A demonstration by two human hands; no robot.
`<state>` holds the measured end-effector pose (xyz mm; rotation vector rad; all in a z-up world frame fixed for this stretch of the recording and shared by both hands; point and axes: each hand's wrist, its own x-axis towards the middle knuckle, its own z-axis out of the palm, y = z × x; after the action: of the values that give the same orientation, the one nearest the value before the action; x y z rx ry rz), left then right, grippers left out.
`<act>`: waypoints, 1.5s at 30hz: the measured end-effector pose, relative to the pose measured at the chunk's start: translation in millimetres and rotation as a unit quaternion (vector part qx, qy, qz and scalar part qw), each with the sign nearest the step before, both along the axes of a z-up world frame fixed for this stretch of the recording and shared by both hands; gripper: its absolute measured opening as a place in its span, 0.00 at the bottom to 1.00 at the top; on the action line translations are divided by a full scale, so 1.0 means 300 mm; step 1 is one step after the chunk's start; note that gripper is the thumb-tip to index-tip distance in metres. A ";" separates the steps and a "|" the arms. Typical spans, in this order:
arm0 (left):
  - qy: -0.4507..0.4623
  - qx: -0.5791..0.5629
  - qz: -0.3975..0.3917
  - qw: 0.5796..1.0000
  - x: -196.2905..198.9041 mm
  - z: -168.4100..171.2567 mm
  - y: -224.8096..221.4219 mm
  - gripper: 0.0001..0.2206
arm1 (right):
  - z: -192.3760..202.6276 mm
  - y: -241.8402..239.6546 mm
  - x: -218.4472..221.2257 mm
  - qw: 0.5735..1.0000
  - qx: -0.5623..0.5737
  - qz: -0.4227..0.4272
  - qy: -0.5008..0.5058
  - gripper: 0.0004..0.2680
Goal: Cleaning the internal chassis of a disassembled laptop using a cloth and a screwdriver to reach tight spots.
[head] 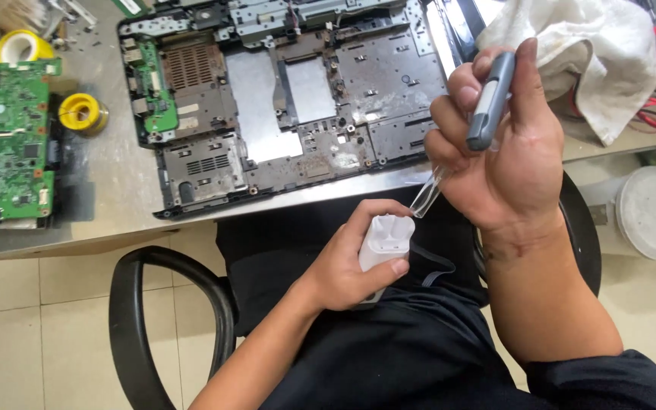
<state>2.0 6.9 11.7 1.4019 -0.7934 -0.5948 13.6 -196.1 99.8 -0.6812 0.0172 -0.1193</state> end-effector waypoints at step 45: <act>0.151 -0.295 0.049 0.942 0.063 0.036 0.037 0.35 | 0.068 0.084 0.077 0.785 -0.605 0.102 -0.084 0.16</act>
<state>21.0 18.0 22.4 0.7696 -0.5815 -0.4300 36.6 -171.0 120.1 -1.9643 -0.3367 0.0403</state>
